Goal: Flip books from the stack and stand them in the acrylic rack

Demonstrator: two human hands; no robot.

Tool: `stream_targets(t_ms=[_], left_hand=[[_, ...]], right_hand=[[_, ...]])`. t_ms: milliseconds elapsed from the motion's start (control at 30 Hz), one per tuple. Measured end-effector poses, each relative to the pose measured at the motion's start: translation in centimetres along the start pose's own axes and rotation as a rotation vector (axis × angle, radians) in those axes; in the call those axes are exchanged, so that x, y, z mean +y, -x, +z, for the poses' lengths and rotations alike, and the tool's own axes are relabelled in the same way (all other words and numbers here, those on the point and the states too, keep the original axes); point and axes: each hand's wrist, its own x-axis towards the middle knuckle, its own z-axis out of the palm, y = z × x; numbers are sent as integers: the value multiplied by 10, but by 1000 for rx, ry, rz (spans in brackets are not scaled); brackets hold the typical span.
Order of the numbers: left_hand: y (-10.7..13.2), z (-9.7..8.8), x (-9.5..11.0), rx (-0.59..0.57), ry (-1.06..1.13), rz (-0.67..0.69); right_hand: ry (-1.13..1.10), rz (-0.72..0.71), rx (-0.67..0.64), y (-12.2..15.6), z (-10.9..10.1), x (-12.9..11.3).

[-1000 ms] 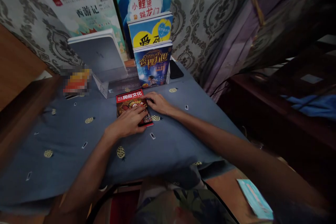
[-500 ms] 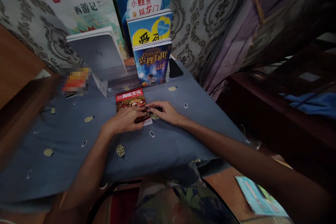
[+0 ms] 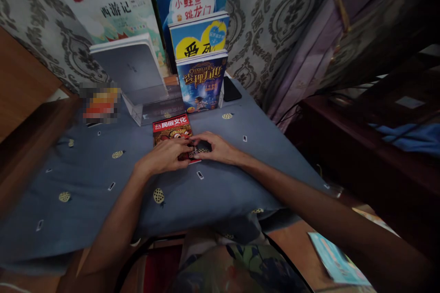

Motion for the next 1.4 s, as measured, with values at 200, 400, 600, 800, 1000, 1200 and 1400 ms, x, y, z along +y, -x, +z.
stream_targets(t_ms=[200, 400, 600, 800, 1000, 1200, 1400], left_hand=[[0, 0, 0, 28, 30, 32], [-8, 9, -7, 144, 21, -27], [-40, 23, -38, 208, -41, -139], [-70, 22, -62, 177, -96, -239], [-44, 35, -51, 147, -73, -196], [17, 60, -23, 216, -59, -178], [56, 75, -24, 335, -17, -348]], right_hand=[[135, -80, -72, 1, 0, 3], [113, -77, -86, 4, -1, -1], [134, -71, -101, 4, -3, -5], [192, -85, -111, 0, -1, 1], [203, -102, -114, 0, -1, 2], [197, -108, -105, 1, 0, 4], [191, -92, -115, 2, 0, 4]])
